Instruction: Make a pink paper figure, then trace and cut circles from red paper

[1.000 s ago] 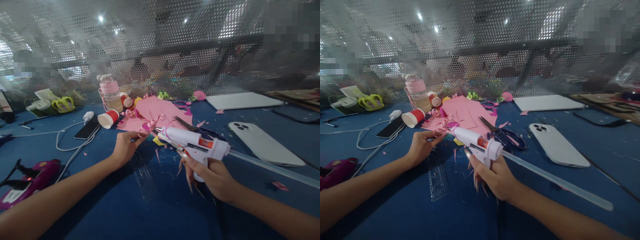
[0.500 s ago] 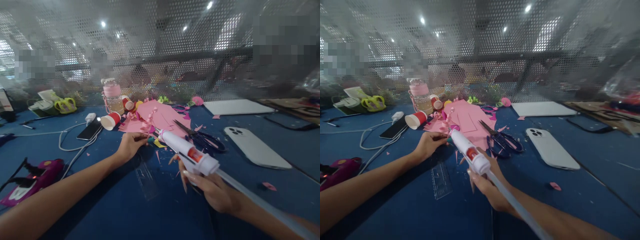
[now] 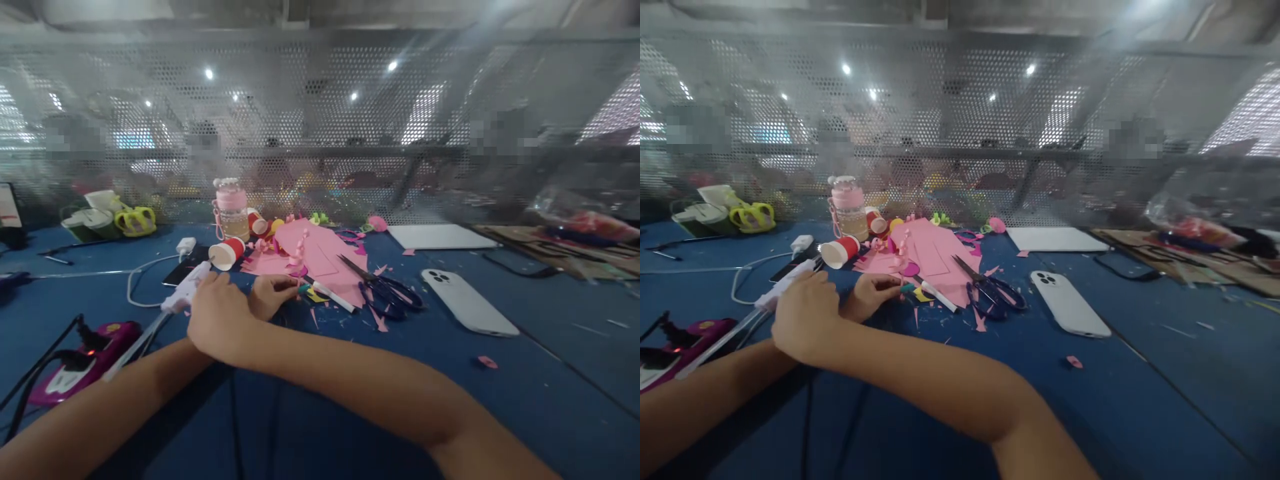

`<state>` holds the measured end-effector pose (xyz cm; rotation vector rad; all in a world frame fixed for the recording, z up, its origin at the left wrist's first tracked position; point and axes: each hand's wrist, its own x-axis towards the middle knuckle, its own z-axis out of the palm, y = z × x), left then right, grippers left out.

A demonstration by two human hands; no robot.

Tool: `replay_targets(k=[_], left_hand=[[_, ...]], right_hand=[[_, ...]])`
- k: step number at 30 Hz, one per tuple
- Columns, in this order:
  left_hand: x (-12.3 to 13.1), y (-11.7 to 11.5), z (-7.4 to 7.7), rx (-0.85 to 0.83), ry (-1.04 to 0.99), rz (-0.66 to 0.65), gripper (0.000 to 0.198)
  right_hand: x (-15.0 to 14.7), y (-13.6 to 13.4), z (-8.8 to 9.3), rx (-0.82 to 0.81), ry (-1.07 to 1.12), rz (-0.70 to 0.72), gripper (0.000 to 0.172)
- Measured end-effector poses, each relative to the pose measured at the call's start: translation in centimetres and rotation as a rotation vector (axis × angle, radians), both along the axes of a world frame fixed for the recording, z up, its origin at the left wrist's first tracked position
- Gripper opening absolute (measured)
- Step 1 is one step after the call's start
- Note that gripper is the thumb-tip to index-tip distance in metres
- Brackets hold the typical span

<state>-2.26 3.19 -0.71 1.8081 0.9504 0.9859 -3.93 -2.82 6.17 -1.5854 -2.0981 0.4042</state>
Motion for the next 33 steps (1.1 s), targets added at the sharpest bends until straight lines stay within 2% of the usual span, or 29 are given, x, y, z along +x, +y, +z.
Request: replay_targets(k=[3,6,7,9,11,13,15,17,20,22,33], left_hand=[[0.1,-0.2,0.3,-0.063,-0.087,-0.055,0.022],[0.1,-0.3,0.4,-0.104,-0.171,-0.033,0.021],[0.1,-0.4,0.4,-0.115,-0.185,-0.022,0.02],[0.1,-0.6,0.5,-0.133,-0.203,-0.019,0.017],[0.2,-0.8,0.5,-0.146,-0.212,-0.053,0.014],[0.4,-1.2,0.6,-0.16,-0.22,-0.099,0.016],[0.7,-1.5,0.7,-0.208,-0.233,-0.152,0.017],[0.9,-1.7,0.8,-0.269,-0.256,-0.188,0.017],[1.2,-1.8,1.0,-0.297,-0.267,-0.195,0.013],[1.3,-1.9,1.1,-0.283,-0.237,-0.192,0.009],[1.5,-2.1,1.1,-0.241,-0.117,-0.183,0.011]], right_hand=[[-1.8,1.1,-0.2,-0.03,0.004,0.018,0.043],[-0.5,0.8,-0.9,0.175,-0.027,0.101,0.05],[0.7,0.5,-1.3,0.302,-0.033,0.152,0.048],[4.2,-0.1,-2.0,0.597,-0.037,0.224,0.033],[8.6,-0.3,-2.6,0.83,0.102,0.153,0.022],[13.0,0.2,-3.1,0.955,0.241,0.011,0.02],[16.7,1.2,-3.3,0.882,0.311,-0.115,0.032],[19.2,2.2,-3.3,0.712,0.367,-0.161,0.043],[20.8,3.0,-3.2,0.434,0.424,-0.115,0.048],[20.9,3.1,-3.2,0.341,0.444,-0.082,0.047],[21.2,2.8,-2.7,0.39,0.379,0.007,0.034]])
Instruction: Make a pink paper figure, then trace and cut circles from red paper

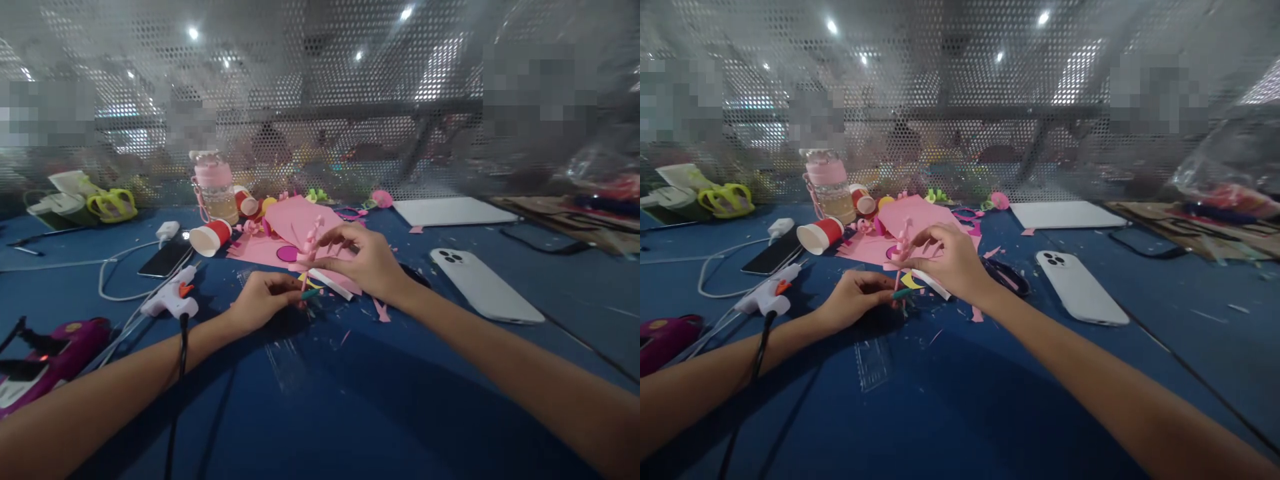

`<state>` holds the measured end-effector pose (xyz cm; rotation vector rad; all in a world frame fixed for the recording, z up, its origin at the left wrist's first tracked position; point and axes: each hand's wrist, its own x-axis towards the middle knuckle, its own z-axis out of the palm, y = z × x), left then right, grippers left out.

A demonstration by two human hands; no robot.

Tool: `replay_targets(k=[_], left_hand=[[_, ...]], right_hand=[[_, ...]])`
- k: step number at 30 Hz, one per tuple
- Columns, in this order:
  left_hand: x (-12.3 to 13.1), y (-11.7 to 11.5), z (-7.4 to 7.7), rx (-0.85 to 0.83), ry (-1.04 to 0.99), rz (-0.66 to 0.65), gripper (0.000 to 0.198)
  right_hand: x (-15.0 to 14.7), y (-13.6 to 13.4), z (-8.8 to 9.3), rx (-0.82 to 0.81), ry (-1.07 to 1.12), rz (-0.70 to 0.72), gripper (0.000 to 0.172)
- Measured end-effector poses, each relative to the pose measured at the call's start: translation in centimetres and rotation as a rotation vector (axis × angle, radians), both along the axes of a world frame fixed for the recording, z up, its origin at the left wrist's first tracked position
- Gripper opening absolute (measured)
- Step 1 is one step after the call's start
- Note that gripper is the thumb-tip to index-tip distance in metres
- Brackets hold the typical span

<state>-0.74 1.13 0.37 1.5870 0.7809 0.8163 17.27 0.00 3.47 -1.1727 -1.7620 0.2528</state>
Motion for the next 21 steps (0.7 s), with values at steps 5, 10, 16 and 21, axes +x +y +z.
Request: replay_targets(k=[5,10,16,21], left_hand=[[0.0,0.0,0.1,0.0,0.005,-0.012,0.012],[0.0,0.1,0.1,0.017,0.021,-0.003,0.016],[0.0,0.0,0.1,0.015,-0.022,0.002,0.012],[0.0,-0.1,0.1,-0.004,-0.038,-0.022,0.01]], right_hand=[[0.2,-0.1,0.4,0.016,-0.037,0.055,0.028],[0.6,0.0,0.7,0.013,-0.067,0.057,0.024],[0.6,0.5,-0.1,0.0,-0.001,0.042,0.039],[-0.5,0.6,-1.5,-0.191,0.217,0.136,0.044]])
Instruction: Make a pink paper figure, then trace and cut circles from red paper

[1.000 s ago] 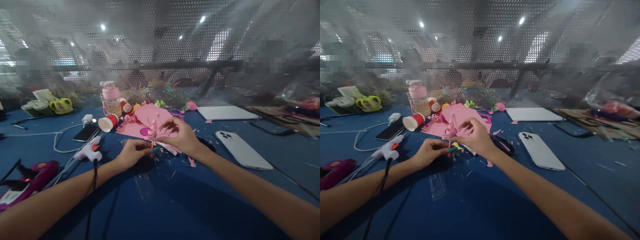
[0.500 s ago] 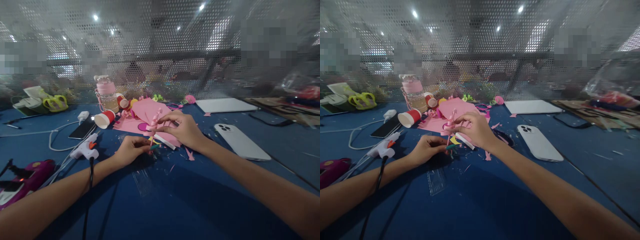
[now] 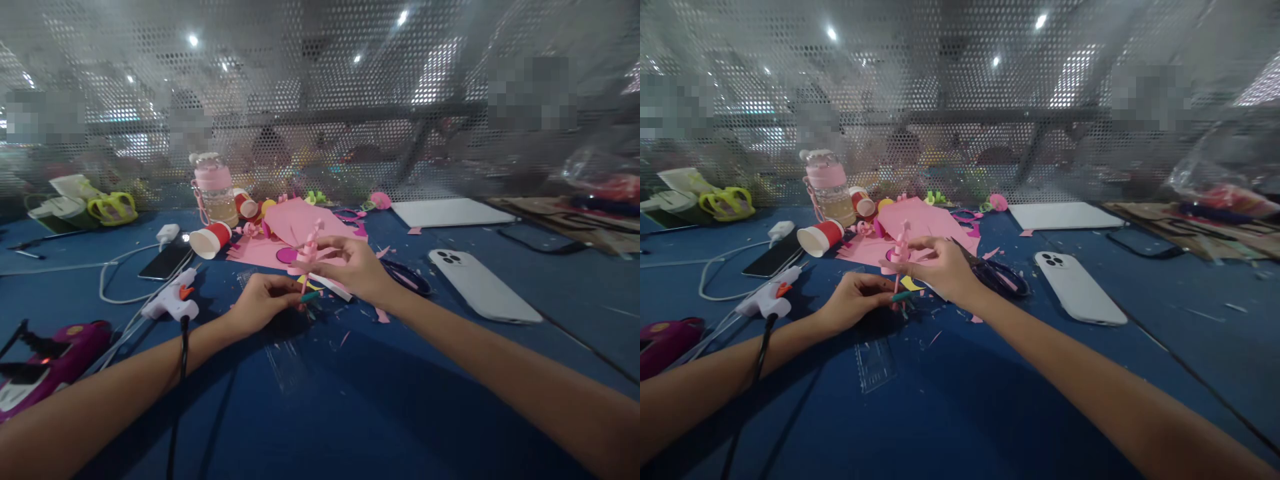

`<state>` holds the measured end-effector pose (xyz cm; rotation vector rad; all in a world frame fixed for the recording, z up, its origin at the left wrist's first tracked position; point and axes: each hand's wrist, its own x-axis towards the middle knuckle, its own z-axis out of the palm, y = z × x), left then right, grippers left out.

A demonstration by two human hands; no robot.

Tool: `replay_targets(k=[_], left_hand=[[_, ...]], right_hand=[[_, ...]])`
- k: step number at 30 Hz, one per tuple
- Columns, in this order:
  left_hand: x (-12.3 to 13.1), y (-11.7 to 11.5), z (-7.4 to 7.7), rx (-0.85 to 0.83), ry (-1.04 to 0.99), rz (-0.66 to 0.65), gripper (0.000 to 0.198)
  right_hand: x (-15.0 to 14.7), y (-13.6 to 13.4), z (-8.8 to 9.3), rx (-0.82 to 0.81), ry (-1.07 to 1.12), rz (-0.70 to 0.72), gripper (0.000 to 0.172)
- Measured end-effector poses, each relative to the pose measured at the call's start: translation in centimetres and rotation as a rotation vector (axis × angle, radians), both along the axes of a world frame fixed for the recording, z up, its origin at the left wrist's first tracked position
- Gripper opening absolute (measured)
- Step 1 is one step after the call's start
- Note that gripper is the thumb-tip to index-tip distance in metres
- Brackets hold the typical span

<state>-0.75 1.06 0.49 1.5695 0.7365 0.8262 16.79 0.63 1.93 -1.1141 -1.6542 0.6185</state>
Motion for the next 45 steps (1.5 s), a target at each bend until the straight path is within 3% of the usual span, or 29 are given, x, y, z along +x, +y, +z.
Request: replay_targets(k=[10,23,29,33,39,45], left_hand=[[0.0,-0.1,0.3,-0.016,0.012,-0.005,0.008],[0.1,0.1,0.1,-0.023,0.003,-0.019,0.009],[-0.1,0.2,-0.1,-0.006,-0.04,-0.023,0.012],[-0.4,0.5,-0.3,0.018,-0.051,-0.025,0.012],[-0.3,0.6,-0.4,0.031,-0.043,0.046,0.013],[-0.4,0.4,-0.3,0.044,-0.037,0.027,0.012]], right_hand=[[-0.7,-0.7,0.5,-0.19,0.237,0.199,0.022],[-0.7,-0.4,0.6,-0.152,0.229,0.152,0.029],[-0.4,-0.2,0.3,0.047,0.194,0.043,0.037],[-0.4,-0.8,0.0,0.263,0.24,-0.096,0.018],[-0.8,-1.7,-0.2,0.416,0.275,0.059,0.007],[-0.8,-1.5,-0.4,0.403,0.262,0.089,0.008]])
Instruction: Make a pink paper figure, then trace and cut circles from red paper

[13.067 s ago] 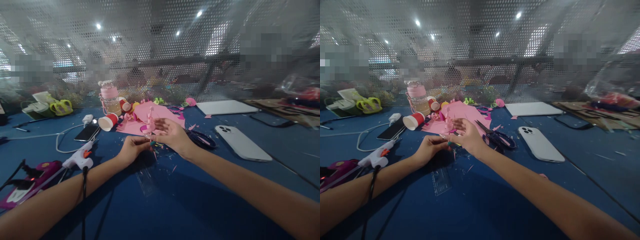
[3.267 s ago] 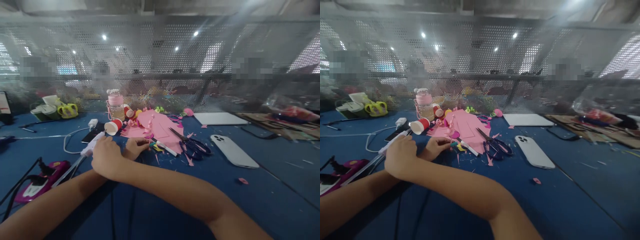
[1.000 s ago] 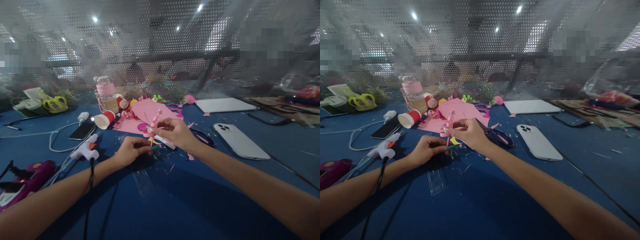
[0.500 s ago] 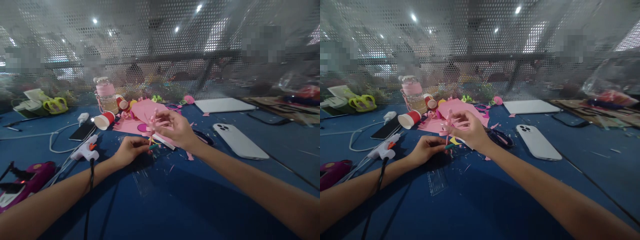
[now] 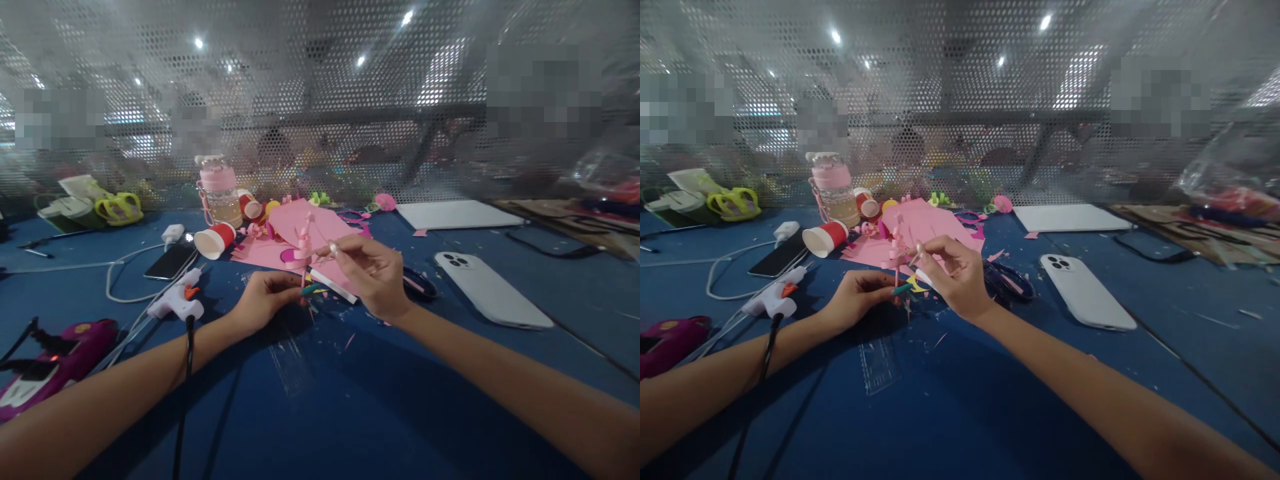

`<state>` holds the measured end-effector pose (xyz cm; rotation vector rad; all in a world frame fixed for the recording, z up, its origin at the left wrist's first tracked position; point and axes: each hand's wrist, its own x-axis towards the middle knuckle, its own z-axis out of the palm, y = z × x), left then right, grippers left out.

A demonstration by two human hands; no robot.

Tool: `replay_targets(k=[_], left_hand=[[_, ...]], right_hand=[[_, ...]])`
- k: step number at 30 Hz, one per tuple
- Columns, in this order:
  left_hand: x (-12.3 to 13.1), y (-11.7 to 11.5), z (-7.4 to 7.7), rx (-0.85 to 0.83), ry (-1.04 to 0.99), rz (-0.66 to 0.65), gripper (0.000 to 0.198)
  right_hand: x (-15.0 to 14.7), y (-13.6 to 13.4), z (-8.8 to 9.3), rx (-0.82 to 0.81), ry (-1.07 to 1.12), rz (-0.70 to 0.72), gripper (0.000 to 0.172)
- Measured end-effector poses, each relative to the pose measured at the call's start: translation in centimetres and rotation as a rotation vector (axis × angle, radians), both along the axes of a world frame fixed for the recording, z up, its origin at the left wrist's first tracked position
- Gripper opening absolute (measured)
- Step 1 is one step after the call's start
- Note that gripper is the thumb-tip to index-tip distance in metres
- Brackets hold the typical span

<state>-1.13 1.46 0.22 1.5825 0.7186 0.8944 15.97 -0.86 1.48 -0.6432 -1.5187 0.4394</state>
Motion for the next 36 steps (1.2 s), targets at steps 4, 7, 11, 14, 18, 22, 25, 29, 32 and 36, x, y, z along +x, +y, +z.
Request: replay_targets(k=[4,7,11,14,18,22,25,29,32,36], left_hand=[[0.04,-0.04,0.08,0.01,0.005,0.005,0.012],[0.1,-0.04,0.1,0.013,0.001,-0.002,0.011],[0.1,-0.01,0.07,0.013,-0.005,-0.004,0.01],[0.07,-0.02,0.03,0.01,-0.013,-0.007,0.01],[0.06,-0.06,0.03,0.011,-0.008,-0.008,0.011],[0.05,-0.11,0.08,0.025,0.013,0.004,0.01],[0.04,-0.12,0.1,0.036,0.021,0.01,0.01],[0.06,-0.12,0.09,0.025,-0.012,0.005,0.01],[0.07,-0.14,0.08,0.016,-0.015,0.009,0.012],[-0.02,-0.16,0.01,0.033,-0.01,0.01,0.013]], right_hand=[[0.08,0.08,0.0,-0.002,-0.02,-0.006,0.009],[0.12,0.05,0.08,-0.003,-0.037,-0.021,0.009],[0.31,0.02,0.09,0.018,-0.084,-0.042,0.008],[0.55,0.09,0.02,0.045,-0.135,-0.055,0.007],[0.75,0.27,-0.1,0.048,-0.167,-0.072,0.009],[0.81,0.35,-0.16,0.036,-0.168,-0.067,0.007],[0.79,0.22,0.01,0.04,-0.182,-0.068,0.007],[0.65,-0.16,0.35,0.097,-0.183,-0.049,0.009],[0.57,-0.32,0.45,0.114,-0.195,-0.058,0.01],[0.5,-0.28,0.41,0.096,-0.206,-0.073,0.011]])
